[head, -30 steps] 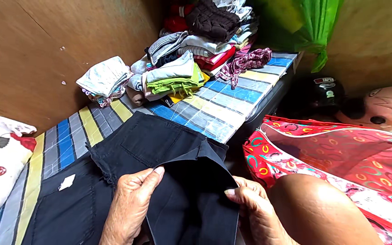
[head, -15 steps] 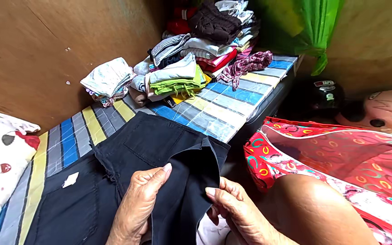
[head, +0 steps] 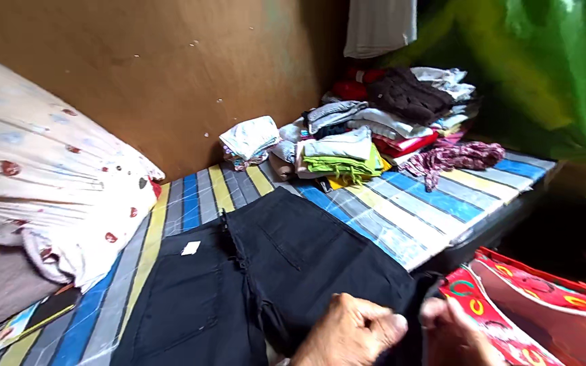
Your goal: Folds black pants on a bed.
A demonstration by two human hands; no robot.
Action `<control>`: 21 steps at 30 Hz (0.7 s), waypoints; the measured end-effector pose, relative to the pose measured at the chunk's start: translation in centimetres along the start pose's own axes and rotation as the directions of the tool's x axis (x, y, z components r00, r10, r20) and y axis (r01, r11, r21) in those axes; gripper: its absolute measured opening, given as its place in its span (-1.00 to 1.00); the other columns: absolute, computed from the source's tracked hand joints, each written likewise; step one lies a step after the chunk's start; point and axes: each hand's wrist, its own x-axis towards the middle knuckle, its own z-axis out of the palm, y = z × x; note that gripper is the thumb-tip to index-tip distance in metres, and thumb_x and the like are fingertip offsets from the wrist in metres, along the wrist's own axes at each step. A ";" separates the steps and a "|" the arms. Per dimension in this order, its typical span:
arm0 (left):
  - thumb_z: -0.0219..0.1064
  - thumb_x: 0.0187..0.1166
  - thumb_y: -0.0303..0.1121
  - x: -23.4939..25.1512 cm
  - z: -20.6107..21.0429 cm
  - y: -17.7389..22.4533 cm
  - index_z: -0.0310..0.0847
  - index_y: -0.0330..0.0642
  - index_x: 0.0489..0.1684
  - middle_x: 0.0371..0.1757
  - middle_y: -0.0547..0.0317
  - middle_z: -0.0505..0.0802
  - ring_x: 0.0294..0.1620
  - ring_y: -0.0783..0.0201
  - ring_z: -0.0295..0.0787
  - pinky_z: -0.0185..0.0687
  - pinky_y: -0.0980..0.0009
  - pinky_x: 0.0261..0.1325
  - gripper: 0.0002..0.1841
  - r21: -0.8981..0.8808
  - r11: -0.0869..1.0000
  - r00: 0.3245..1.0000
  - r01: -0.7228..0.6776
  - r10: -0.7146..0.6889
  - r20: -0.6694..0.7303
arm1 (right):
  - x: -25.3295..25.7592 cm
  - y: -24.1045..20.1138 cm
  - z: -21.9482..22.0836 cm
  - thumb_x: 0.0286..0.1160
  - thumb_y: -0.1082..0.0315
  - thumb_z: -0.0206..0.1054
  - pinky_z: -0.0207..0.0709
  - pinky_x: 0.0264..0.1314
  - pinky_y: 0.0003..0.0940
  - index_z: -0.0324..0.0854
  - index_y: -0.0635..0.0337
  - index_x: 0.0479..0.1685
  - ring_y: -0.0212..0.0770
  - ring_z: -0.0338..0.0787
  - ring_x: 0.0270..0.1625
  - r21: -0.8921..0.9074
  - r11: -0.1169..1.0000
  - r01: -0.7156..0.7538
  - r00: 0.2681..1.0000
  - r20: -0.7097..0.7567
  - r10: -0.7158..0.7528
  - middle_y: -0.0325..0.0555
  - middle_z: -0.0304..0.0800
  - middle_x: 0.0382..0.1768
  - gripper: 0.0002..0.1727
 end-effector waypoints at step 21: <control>0.07 0.68 -0.48 -22.1 -8.4 -0.8 0.72 -0.32 -0.01 -0.47 0.45 0.70 -0.53 0.57 0.63 0.63 0.64 -0.38 -0.74 -0.079 0.977 0.197 0.196 -0.118 -0.973 | -1.2 2.0 0.4 0.62 0.49 0.08 0.60 -0.37 -0.55 0.58 0.14 -0.23 -0.55 0.68 -0.48 -0.504 0.862 -0.058 0.740 0.558 0.376 -0.47 0.72 -0.48 -0.83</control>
